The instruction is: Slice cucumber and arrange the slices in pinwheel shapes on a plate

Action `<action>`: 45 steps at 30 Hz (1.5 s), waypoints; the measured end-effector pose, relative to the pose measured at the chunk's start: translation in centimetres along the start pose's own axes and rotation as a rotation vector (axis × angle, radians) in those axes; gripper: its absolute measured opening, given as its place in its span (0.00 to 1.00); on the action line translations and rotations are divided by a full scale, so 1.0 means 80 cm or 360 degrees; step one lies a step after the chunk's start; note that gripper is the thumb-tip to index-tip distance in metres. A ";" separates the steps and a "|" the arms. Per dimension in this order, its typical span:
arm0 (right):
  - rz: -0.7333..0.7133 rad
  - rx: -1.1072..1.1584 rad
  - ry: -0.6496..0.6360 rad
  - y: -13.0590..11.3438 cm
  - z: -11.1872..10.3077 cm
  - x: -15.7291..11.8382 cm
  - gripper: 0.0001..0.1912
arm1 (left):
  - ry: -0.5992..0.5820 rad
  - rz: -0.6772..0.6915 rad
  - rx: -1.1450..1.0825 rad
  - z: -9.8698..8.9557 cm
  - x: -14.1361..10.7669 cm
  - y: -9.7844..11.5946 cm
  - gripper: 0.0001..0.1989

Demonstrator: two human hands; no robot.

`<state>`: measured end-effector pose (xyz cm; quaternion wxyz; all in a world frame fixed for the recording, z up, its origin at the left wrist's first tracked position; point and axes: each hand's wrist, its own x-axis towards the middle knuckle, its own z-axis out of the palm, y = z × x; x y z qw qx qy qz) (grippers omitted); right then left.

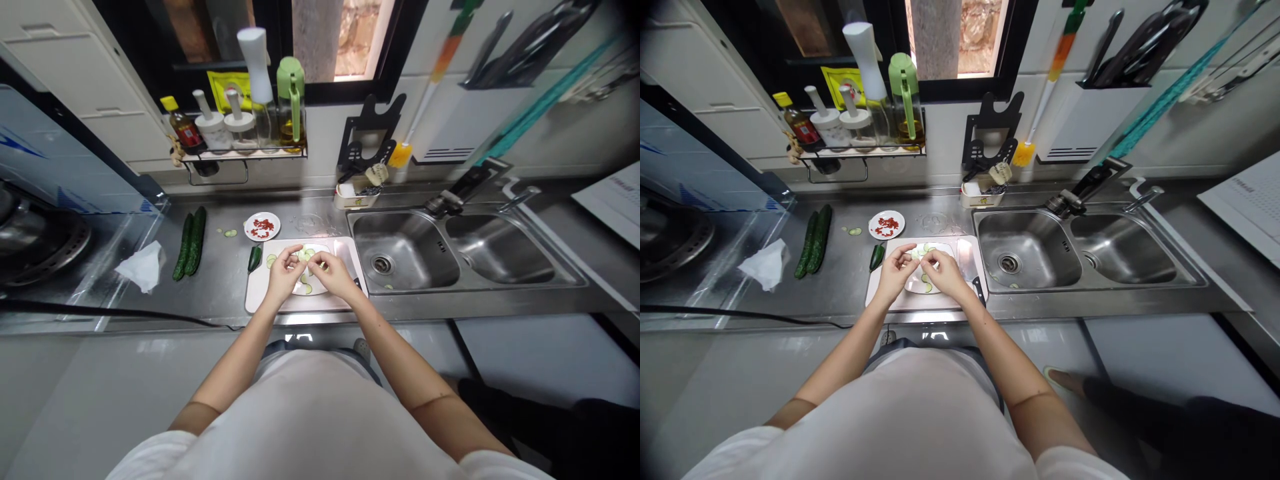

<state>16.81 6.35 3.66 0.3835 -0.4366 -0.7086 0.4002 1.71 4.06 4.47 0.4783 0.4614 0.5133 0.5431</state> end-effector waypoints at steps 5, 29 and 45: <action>0.0078 0.0196 -0.0131 0.021 0.002 0.007 0.08 | 0.0000 -0.0101 -0.0053 -0.002 0.002 -0.015 0.20; 0.0134 -0.0682 -0.0687 0.066 0.005 0.024 0.04 | -0.0057 -0.0202 0.0872 -0.028 -0.002 -0.097 0.10; 0.0211 -0.1238 -0.0812 0.073 0.028 0.017 0.08 | -0.0170 -0.0117 0.1506 -0.018 -0.006 -0.123 0.07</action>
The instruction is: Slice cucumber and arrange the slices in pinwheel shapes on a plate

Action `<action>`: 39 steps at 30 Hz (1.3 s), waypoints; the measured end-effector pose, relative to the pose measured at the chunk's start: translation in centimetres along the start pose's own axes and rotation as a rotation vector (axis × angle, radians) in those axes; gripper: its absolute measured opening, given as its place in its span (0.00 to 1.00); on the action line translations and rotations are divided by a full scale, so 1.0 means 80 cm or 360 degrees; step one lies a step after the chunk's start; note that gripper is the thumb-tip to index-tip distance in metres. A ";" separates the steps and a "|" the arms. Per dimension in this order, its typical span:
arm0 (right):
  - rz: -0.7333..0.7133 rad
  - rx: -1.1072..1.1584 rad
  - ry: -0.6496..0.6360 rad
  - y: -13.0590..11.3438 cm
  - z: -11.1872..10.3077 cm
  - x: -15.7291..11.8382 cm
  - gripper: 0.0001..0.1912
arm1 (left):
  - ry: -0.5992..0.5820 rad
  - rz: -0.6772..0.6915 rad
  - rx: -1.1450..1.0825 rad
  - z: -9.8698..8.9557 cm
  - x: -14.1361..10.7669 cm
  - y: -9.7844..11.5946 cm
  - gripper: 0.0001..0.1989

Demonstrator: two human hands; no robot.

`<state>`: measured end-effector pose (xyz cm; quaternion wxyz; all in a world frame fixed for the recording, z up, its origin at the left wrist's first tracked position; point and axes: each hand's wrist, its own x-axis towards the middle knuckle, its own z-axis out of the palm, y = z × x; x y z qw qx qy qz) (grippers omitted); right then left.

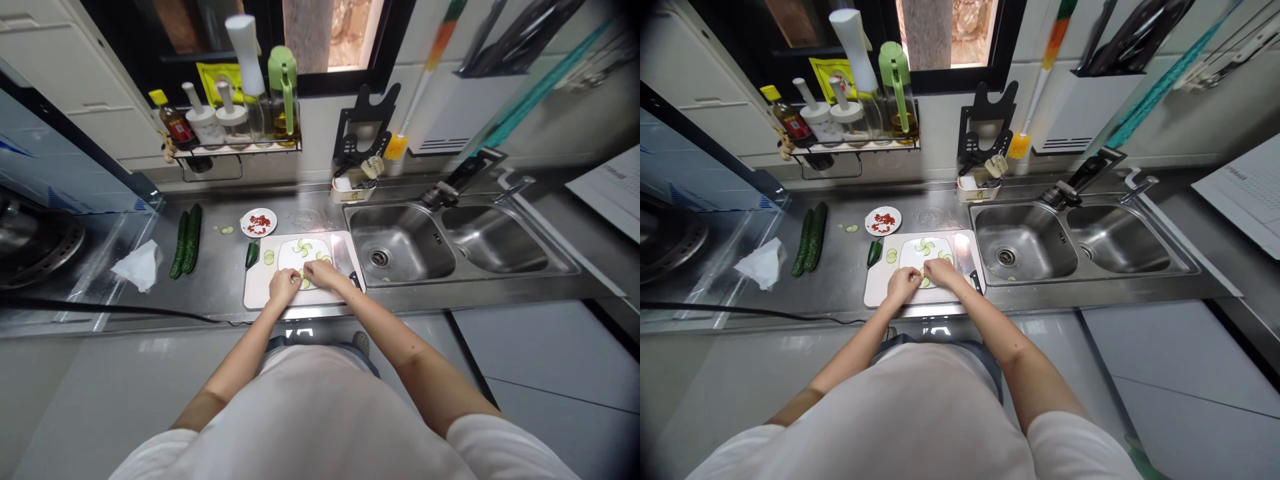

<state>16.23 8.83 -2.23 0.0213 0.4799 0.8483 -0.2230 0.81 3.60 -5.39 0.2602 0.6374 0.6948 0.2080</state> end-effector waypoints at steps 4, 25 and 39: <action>0.0044 -0.0036 -0.0037 -0.002 0.001 0.001 0.09 | -0.0016 0.0037 0.0106 0.001 -0.001 0.000 0.07; 0.0090 -0.0161 0.0010 -0.004 0.009 0.002 0.09 | 0.0241 0.0726 0.0569 0.022 -0.031 -0.021 0.14; 0.0062 -0.0201 0.0008 -0.004 0.013 0.001 0.12 | 0.0229 0.0862 0.0655 0.016 -0.033 -0.028 0.17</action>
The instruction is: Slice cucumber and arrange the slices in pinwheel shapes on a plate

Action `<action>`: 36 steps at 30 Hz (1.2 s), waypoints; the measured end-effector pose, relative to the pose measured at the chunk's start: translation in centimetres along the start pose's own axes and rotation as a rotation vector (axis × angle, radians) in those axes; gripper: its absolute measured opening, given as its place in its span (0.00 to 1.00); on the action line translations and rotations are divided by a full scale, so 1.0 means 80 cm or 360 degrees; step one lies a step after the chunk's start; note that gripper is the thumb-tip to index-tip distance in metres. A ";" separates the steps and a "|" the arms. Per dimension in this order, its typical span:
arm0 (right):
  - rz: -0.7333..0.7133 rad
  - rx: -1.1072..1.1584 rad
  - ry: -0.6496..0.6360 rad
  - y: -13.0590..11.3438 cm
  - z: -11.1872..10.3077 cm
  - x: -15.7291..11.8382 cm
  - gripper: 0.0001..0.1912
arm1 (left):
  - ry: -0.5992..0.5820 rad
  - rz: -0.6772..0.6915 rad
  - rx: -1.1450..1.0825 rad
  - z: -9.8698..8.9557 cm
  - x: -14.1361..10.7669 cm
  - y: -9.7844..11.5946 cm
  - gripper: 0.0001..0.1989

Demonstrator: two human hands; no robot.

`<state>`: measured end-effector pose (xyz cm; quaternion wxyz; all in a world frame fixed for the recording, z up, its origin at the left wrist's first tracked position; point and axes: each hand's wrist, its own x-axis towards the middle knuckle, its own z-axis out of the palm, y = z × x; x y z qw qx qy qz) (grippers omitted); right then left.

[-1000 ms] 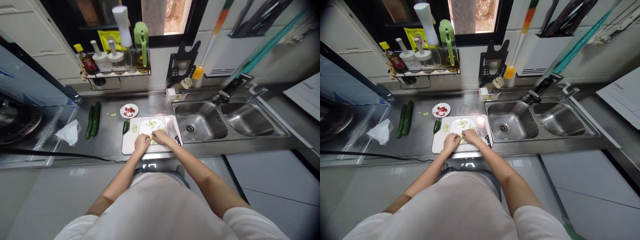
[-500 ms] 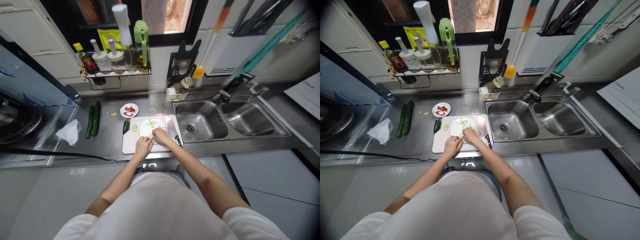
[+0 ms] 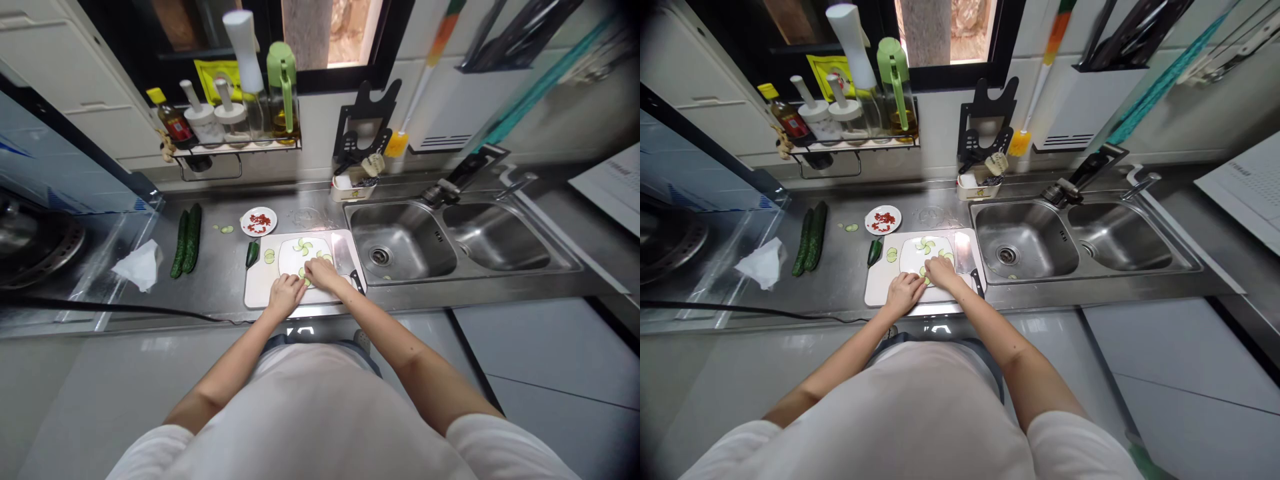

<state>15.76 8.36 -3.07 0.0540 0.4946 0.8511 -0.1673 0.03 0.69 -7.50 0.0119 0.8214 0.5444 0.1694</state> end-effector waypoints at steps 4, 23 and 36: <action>0.0031 0.0022 0.0006 -0.003 0.002 -0.003 0.12 | -0.0010 0.0020 -0.0007 0.002 -0.003 -0.001 0.17; -0.0002 0.0063 0.0043 -0.001 0.010 -0.032 0.17 | -0.0154 0.0190 -0.0076 -0.006 0.012 -0.014 0.18; 0.0035 0.0101 0.0136 -0.006 0.022 -0.041 0.17 | -0.0140 0.0179 -0.0076 -0.006 0.011 -0.013 0.18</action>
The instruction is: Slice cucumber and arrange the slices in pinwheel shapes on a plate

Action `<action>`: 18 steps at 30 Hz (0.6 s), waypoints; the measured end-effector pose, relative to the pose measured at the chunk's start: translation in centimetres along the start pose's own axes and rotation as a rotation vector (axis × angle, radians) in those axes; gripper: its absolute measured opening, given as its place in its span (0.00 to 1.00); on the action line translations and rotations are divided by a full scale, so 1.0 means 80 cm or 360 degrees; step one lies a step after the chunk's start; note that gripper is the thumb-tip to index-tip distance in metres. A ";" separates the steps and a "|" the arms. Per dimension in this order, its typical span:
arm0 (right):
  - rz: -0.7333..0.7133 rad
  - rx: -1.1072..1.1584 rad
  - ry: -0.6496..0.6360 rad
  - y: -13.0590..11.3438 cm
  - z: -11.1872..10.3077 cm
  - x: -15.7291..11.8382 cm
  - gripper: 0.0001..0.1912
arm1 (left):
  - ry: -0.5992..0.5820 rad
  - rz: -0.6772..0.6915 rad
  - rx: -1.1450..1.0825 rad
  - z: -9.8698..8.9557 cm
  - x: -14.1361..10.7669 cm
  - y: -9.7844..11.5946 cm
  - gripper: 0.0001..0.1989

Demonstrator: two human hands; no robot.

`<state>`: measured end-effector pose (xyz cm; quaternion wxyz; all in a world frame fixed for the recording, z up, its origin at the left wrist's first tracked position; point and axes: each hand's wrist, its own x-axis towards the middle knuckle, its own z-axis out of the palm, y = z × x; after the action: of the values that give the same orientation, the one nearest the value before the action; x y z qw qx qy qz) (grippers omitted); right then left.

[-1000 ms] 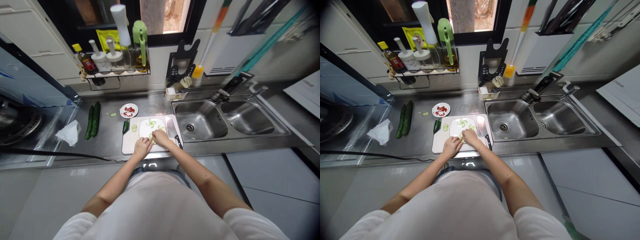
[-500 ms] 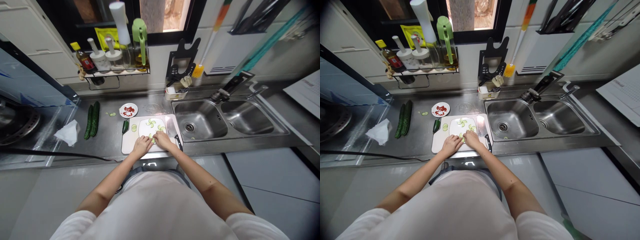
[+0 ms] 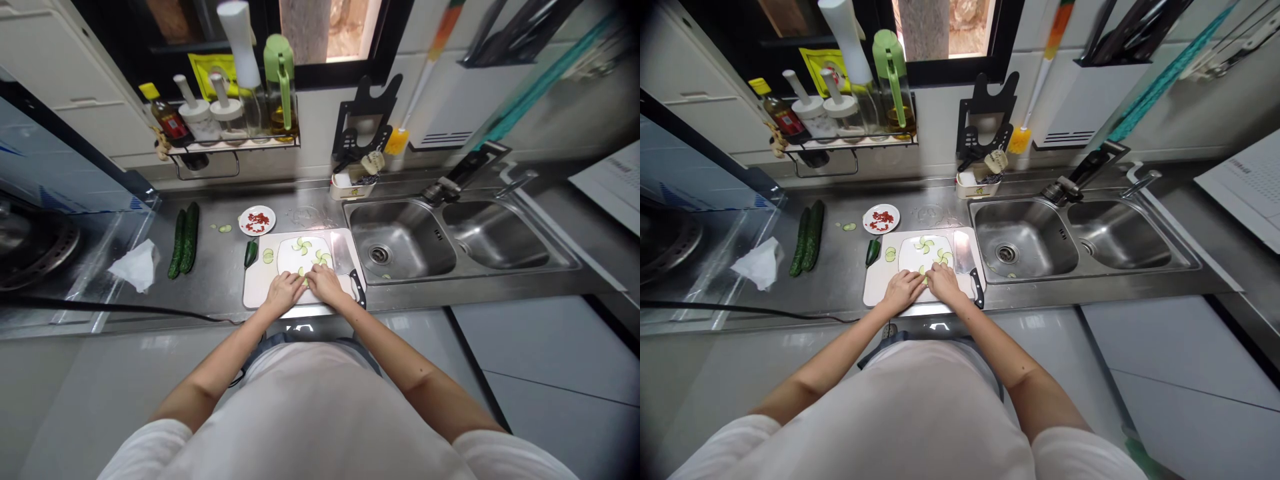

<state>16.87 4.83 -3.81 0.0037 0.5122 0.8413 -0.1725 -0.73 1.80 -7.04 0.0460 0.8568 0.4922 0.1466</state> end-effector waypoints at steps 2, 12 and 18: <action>0.0004 -0.0009 -0.0005 -0.001 0.000 0.000 0.17 | -0.0004 0.0007 -0.0013 0.000 0.001 0.000 0.18; 0.0104 0.0064 0.0068 0.006 -0.004 -0.003 0.18 | 0.0053 -0.0119 -0.0057 0.001 -0.004 -0.006 0.18; 0.0125 0.0036 0.0079 0.008 -0.002 -0.009 0.18 | 0.0033 -0.0077 -0.0017 -0.002 -0.003 -0.004 0.18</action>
<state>17.81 4.50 -3.70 -0.0161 0.5489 0.8184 -0.1690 -1.17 1.71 -7.04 0.0489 0.8428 0.5125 0.1568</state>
